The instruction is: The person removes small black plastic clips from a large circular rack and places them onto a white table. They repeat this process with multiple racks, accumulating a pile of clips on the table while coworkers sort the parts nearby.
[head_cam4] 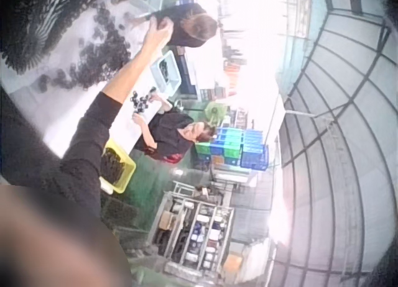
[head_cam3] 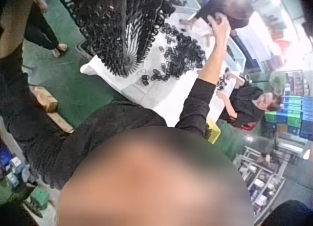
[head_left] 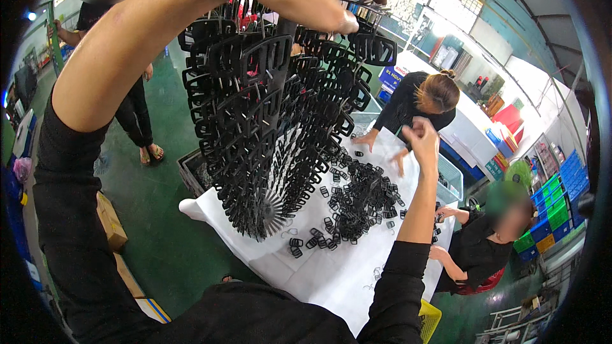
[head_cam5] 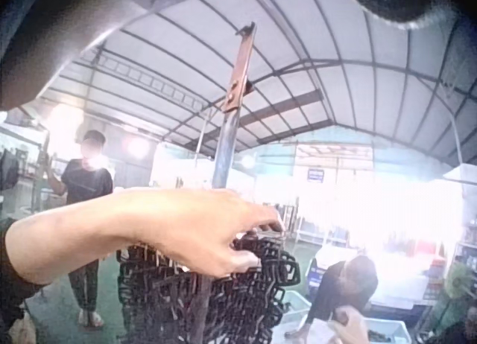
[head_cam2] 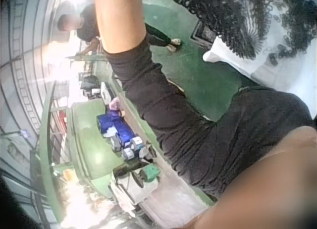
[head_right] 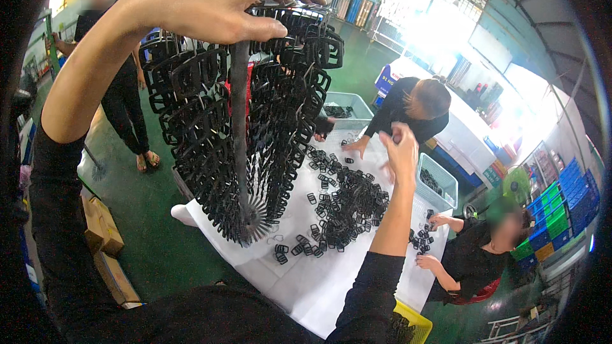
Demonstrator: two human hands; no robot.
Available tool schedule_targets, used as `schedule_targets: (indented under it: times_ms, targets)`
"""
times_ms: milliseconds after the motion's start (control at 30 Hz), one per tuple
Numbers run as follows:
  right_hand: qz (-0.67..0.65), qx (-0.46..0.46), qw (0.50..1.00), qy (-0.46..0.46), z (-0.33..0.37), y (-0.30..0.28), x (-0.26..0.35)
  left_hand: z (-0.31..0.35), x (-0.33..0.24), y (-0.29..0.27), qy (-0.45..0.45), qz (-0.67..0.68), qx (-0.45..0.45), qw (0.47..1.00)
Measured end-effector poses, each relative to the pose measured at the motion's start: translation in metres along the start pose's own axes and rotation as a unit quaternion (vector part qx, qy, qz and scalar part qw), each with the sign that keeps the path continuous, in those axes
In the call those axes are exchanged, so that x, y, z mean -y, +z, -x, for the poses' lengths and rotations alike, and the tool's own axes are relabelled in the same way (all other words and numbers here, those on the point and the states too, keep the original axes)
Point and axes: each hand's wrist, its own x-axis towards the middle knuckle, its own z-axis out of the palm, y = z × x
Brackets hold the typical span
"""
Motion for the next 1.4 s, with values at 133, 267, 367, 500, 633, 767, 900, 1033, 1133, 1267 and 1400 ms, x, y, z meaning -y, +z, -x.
schedule_targets:
  times_ms: [133, 267, 367, 500, 633, 767, 900, 1033, 1133, 1267, 1400]
  targets:
    - [-0.200, -0.137, 0.958, -0.155, -0.015, -0.031, 0.117, -0.009, -0.036, -0.023, -0.146, -0.012, 0.133, 0.980]
    - [-0.117, -0.163, 0.952, -0.230, -0.003, -0.044, 0.209, -0.012, -0.032, -0.013, -0.102, -0.051, 0.092, 0.989]
    - [-0.089, -0.170, 0.956, -0.221, -0.004, -0.040, 0.237, -0.012, -0.025, -0.001, -0.092, -0.068, 0.052, 0.992]
    - [-0.192, -0.082, 0.963, -0.170, -0.023, -0.034, 0.233, -0.016, -0.027, 0.000, -0.119, -0.108, 0.066, 0.985]
    - [-0.486, 0.175, 0.846, -0.131, -0.048, -0.045, 0.206, -0.019, -0.036, -0.004, -0.153, -0.090, 0.065, 0.982]
    - [-0.562, 0.278, 0.773, -0.098, -0.061, -0.053, 0.185, -0.025, -0.042, -0.002, -0.125, -0.094, 0.059, 0.986]
    - [-0.562, 0.299, 0.764, -0.102, -0.064, -0.058, 0.173, -0.029, -0.043, 0.001, -0.121, -0.115, 0.065, 0.984]
    - [-0.571, 0.323, 0.746, -0.116, -0.059, -0.060, 0.167, -0.028, -0.043, 0.002, -0.094, -0.105, 0.064, 0.988]
    - [-0.572, 0.296, 0.757, -0.110, -0.056, -0.059, 0.163, -0.029, -0.043, 0.003, -0.085, -0.098, 0.083, 0.988]
    - [-0.580, 0.295, 0.744, -0.153, -0.054, -0.061, 0.148, -0.025, -0.041, 0.006, -0.089, -0.095, 0.059, 0.990]
    - [-0.597, 0.306, 0.740, -0.047, -0.049, -0.077, 0.107, -0.011, -0.037, 0.003, -0.018, -0.049, 0.021, 0.998]
